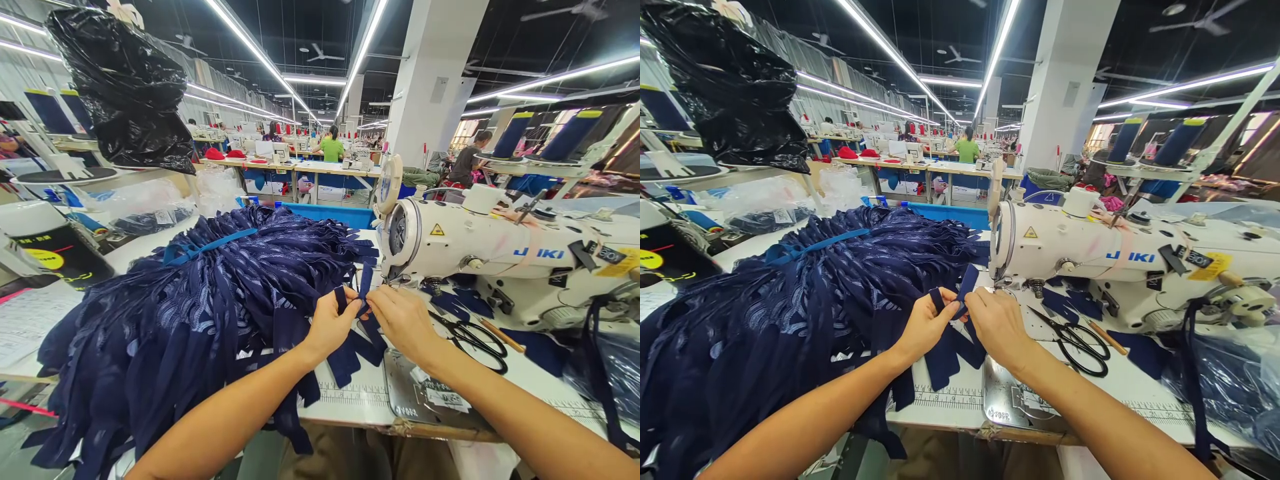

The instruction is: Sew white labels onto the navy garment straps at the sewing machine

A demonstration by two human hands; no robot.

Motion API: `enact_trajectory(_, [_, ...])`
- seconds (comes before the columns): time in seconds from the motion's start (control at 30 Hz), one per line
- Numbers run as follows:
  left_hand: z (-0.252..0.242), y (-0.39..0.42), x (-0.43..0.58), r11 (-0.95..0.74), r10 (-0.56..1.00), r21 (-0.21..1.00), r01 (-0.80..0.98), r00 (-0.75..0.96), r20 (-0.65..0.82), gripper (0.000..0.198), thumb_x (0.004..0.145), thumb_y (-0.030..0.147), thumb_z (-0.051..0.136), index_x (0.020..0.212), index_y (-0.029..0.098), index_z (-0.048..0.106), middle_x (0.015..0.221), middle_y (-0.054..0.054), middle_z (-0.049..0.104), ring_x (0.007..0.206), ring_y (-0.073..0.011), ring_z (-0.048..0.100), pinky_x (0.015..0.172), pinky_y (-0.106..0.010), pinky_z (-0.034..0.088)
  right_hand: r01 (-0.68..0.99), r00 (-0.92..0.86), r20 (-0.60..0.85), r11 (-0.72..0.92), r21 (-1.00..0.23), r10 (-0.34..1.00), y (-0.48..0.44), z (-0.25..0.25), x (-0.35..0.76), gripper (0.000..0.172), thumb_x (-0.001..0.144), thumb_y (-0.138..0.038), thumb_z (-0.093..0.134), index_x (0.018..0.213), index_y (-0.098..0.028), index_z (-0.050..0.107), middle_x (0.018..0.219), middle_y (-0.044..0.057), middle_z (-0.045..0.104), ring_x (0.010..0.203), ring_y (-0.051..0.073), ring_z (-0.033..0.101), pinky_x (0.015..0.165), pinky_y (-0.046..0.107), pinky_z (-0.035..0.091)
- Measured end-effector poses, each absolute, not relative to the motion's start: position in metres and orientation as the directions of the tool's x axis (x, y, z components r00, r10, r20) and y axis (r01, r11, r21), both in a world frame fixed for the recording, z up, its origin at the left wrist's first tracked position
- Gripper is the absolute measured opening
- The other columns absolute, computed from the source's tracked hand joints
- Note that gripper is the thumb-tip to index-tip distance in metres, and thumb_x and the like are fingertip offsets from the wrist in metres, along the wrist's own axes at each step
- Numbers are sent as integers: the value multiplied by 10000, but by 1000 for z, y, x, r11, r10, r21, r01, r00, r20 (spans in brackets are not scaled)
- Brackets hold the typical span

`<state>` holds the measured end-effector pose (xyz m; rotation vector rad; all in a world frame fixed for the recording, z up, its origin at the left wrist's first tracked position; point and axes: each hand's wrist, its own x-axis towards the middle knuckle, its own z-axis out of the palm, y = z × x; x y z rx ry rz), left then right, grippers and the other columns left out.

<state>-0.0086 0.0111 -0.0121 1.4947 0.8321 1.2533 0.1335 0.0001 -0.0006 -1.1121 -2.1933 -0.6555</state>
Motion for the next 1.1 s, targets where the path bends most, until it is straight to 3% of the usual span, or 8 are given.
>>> enact_trajectory(0.1, [-15, 10, -10, -382, 895, 924, 17, 256, 365, 93, 736, 215, 524, 693, 146, 567, 630, -12, 613, 609, -127, 567, 615, -230, 445, 832, -476, 687, 535, 149, 549, 2, 2, 135, 267, 825, -146, 376, 596, -174, 510, 566, 6, 478, 501, 122, 382, 520, 269, 249])
enact_trajectory(0.2, [-14, 9, -10, -366, 891, 931, -15, 285, 355, 108, 744, 233, 523, 695, 149, 571, 625, -14, 622, 616, -135, 585, 627, -234, 452, 827, -330, 739, 558, -73, 587, 3, 3, 144, 188, 773, -112, 405, 614, -181, 479, 563, -17, 432, 506, 106, 379, 513, 243, 272])
enact_trajectory(0.33, [-10, 10, -9, -211, 924, 961, -180, 283, 256, 101, 731, 234, 541, 694, 140, 548, 624, -19, 633, 587, -130, 597, 630, -245, 471, 747, -176, 721, 568, -345, 670, -1, 0, 154, 115, 751, -117, 419, 667, -185, 456, 583, -34, 408, 500, 89, 363, 501, 220, 292])
enact_trajectory(0.53, [-10, 13, -9, -107, 945, 954, -282, 268, 185, 149, 707, 265, 585, 718, 128, 530, 623, -27, 641, 552, -118, 589, 615, -242, 463, 606, -112, 467, 433, -667, 877, -5, -7, 148, 205, 791, -229, 396, 590, -191, 410, 537, -42, 388, 494, 92, 354, 473, 226, 272])
enact_trajectory(0.7, [-9, 12, -10, -83, 943, 952, -294, 285, 170, 152, 700, 266, 591, 726, 127, 535, 643, -30, 645, 563, -122, 593, 628, -249, 459, 287, -85, 214, 229, -930, 973, 3, -1, 138, 263, 769, -390, 453, 608, -182, 455, 517, -55, 429, 403, 60, 292, 424, 223, 245])
enact_trajectory(0.83, [-6, 11, -9, -65, 948, 960, -272, 284, 145, 136, 687, 257, 594, 691, 130, 545, 634, -23, 644, 543, -113, 585, 610, -240, 458, 77, -56, 132, 136, -988, 990, 8, 1, 132, 326, 678, -443, 562, 546, -182, 419, 484, -64, 417, 379, 44, 256, 396, 214, 189])
enact_trajectory(1.1, [-7, 12, -9, -43, 970, 973, -228, 224, 95, 52, 650, 176, 574, 648, 124, 570, 578, -9, 635, 499, -103, 573, 562, -221, 458, 165, 14, 214, 209, -964, 977, 6, -2, 125, 328, 665, -440, 574, 531, -184, 420, 455, -68, 376, 416, 60, 273, 414, 218, 193])
